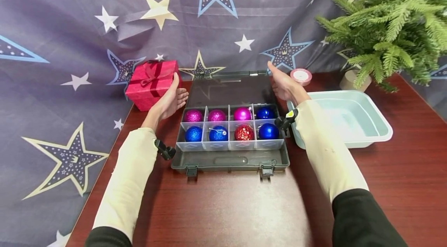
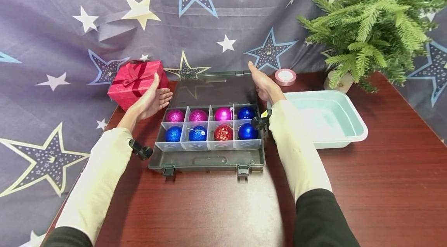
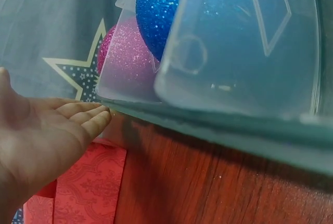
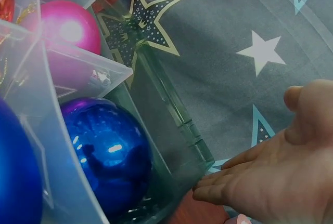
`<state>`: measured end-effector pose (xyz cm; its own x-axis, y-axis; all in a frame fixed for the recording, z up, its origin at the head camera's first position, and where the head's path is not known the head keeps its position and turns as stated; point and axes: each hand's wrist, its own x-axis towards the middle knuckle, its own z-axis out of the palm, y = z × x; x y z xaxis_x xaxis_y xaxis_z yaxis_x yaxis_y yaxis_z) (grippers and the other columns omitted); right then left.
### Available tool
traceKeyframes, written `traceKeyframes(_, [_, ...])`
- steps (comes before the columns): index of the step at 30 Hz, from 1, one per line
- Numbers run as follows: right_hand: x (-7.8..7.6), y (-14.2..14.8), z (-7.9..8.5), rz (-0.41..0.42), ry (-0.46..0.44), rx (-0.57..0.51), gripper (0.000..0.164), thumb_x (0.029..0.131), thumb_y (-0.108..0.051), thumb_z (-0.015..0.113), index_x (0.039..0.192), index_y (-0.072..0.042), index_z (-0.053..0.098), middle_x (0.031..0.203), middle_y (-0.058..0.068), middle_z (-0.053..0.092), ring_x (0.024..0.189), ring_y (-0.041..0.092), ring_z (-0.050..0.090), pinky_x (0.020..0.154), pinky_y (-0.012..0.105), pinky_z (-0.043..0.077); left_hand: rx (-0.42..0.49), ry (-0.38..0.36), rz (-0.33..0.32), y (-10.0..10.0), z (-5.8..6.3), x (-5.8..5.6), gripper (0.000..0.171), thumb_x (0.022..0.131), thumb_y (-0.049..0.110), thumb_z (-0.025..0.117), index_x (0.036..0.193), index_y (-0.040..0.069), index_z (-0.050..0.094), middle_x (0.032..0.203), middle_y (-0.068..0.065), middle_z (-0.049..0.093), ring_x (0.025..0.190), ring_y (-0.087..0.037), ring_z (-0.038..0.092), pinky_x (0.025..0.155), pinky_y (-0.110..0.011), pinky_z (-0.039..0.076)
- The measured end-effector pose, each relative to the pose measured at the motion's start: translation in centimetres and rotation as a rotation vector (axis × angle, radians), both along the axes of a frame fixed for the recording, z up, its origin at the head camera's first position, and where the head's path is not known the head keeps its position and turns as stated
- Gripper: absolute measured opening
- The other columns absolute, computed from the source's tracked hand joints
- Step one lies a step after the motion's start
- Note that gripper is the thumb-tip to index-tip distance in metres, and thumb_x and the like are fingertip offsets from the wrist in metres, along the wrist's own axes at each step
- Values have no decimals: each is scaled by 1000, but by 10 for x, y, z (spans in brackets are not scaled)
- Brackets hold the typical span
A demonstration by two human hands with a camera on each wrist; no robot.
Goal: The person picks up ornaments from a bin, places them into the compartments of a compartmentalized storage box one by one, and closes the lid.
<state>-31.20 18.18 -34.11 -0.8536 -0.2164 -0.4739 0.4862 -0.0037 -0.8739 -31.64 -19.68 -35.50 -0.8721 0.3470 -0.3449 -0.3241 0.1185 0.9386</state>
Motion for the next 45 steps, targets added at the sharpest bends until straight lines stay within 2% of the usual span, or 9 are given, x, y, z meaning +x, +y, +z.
traceKeyframes(8, [-3,-1,-2,13,-13,4,96,105,-66,21,159,1,-20,168,23,-19,156,34,-9,127,41,-4,18,-15,1,1,-2,-3,108,98,78,14,160,-8,-7,170,-24,-4,157,-31,-1,127,-38,4])
traceKeyframes(18, [-6,-2,-1,-2,-4,-10,98,105,-67,23,160,6,-12,167,29,0,155,36,8,127,41,1,59,-31,19,1,-3,-5,108,99,77,15,160,-9,-8,169,-25,-5,157,-31,-1,127,-37,5])
traceKeyframes(22, [-5,1,0,-11,-3,-4,98,105,-66,23,160,7,-12,167,29,-1,155,35,7,127,41,1,68,-35,25,2,-3,-5,108,98,78,13,160,-8,-6,170,-24,-3,157,-30,1,127,-37,6])
traceKeyframes(27, [-4,1,2,-3,24,-25,95,105,-65,22,159,10,-2,166,30,5,155,36,10,128,41,4,81,-33,37,0,-1,-4,108,97,78,10,161,-7,-5,170,-22,-2,157,-30,1,127,-36,6])
traceKeyframes(30, [-2,3,5,0,46,-36,95,106,-65,21,160,9,-1,166,31,7,154,37,12,128,42,6,87,-19,50,-2,1,-3,108,97,79,9,162,-6,-3,171,-22,-1,157,-30,3,127,-35,7])
traceKeyframes(38, [8,7,17,-11,134,-10,95,107,-62,24,160,9,-9,166,33,-7,156,40,-4,127,42,-3,129,55,81,-5,7,3,105,98,77,7,163,-5,2,170,-21,8,157,-29,11,127,-34,13])
traceKeyframes(45, [24,11,31,-65,190,-10,94,106,-61,31,162,5,-6,167,31,-4,156,38,0,127,41,-1,181,134,96,-11,14,14,105,99,76,8,162,-7,6,169,-23,14,156,-29,17,127,-35,15])
